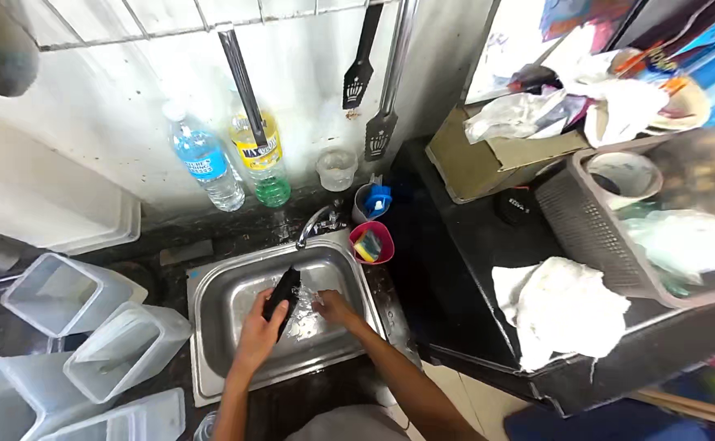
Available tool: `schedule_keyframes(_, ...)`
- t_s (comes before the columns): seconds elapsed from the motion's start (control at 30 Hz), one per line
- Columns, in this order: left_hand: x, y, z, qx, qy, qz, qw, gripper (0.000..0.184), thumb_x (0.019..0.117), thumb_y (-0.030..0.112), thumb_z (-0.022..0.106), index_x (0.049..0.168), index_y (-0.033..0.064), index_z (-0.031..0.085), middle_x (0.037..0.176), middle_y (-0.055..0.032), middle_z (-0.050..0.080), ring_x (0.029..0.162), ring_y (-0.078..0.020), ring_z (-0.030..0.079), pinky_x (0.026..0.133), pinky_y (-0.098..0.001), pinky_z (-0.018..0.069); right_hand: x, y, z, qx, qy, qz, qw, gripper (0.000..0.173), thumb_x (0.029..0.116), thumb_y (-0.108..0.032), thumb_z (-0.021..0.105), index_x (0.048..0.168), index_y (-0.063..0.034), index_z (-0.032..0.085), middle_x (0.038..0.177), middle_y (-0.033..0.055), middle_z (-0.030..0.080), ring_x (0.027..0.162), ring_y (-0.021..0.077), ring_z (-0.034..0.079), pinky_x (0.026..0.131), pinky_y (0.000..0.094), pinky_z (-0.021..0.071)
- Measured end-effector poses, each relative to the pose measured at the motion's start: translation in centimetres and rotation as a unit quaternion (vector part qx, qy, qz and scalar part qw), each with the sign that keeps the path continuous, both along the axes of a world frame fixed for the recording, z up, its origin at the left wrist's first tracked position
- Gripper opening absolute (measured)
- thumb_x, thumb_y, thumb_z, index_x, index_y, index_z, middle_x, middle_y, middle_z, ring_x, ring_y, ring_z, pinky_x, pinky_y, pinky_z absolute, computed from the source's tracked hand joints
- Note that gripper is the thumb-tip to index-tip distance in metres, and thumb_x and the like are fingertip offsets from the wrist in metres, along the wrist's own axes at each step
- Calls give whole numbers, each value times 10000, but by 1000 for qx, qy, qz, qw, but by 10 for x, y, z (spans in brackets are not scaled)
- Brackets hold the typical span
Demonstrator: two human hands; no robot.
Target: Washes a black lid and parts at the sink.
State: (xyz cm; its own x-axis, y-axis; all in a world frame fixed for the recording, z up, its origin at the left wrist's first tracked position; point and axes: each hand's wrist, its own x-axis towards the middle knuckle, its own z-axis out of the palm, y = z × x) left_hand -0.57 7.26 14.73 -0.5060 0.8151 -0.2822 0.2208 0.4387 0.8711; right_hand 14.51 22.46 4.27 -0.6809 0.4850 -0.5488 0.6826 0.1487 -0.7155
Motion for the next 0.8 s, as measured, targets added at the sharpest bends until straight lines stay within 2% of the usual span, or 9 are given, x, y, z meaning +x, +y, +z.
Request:
schedule_keyframes(0.07, 8, -5, -22, -21, 53, -3, 998, 594, 990, 371, 635, 1454, 35, 481, 1106, -154, 698, 941, -211, 693, 870, -432, 575, 17, 18, 37, 139, -70, -14, 988, 350, 1018, -306, 544, 1219, -72, 710, 1196, 189, 711, 1156, 387, 661, 973, 629, 511)
schedule_keyframes(0.13, 11, -10, -34, -5, 19, 47, 999, 625, 964, 332, 676, 1468, 32, 460, 1127, -163, 690, 943, -207, 693, 859, -413, 577, 26, 46, 63, 253, -43, -165, 952, 349, 1029, -329, 525, 1221, -107, 714, 1081, 142, 751, 1008, 349, 721, 864, 603, 561)
schedule_keyframes(0.2, 12, -16, -33, 55, -115, 116, 985, 595, 962, 212, 642, 1480, 17, 423, 1228, -155, 649, 1028, -177, 677, 888, -358, 584, 30, 82, 68, 341, 24, -293, 893, 375, 1019, -307, 571, 1287, -58, 652, 1071, 178, 735, 944, 369, 718, 821, 605, 564)
schedule_keyframes(0.27, 13, -22, -26, 117, -272, 177, 939, 538, 970, 97, 548, 1481, 13, 401, 1274, -151, 631, 1081, -201, 667, 905, -389, 591, 30, 115, 63, 384, 61, -343, 855, 456, 1008, -292, 615, 1402, -67, 569, 1182, 214, 678, 989, 399, 688, 823, 611, 554)
schedule_keyframes(0.37, 11, -21, -4, 170, -402, 224, 871, 345, 1073, 175, 396, 1373, 25, 477, 1166, -137, 693, 1034, -228, 699, 897, -438, 598, 26, 149, 59, 412, 44, -313, 855, 450, 1009, -328, 623, 1408, -122, 593, 1241, 230, 648, 1015, 442, 676, 809, 650, 547)
schedule_keyframes(0.53, -3, -32, 24, 221, -472, 231, 822, 526, 1126, 411, 213, 1306, 38, 537, 1085, -138, 699, 977, -236, 703, 885, -422, 597, 21, 155, 77, 446, 106, -284, 842, 375, 1050, -300, 550, 1279, -33, 681, 1198, 276, 656, 1074, 451, 654, 933, 618, 516)
schedule_keyframes(0.6, -7, -34, 30, 218, -484, 250, 810, 555, 1119, 453, 218, 1270, 42, 558, 1038, -135, 700, 930, -231, 710, 844, -401, 608, 19, 153, 88, 470, 151, -305, 815, 402, 1017, -344, 616, 1225, -12, 704, 1135, 266, 669, 1012, 416, 666, 912, 565, 531)
schedule_keyframes(0.7, -10, -37, 32, 221, -502, 251, 797, 620, 1092, 545, 215, 1194, 59, 586, 961, -112, 684, 865, -228, 698, 822, -417, 608, 16, 152, 100, 540, 265, -308, 737, 382, 968, -317, 707, 1115, 35, 724, 1014, 233, 657, 880, 323, 651, 795, 429, 552)
schedule_keyframes(0.8, -13, -38, 31, 217, -525, 248, 784, 690, 1057, 630, 219, 1174, 71, 605, 947, -113, 678, 860, -241, 695, 832, -442, 606, 15, 139, 119, 496, 430, -256, 710, 286, 1008, -167, 644, 1130, 80, 566, 1109, 181, 684, 1027, 218, 677, 897, 370, 559)
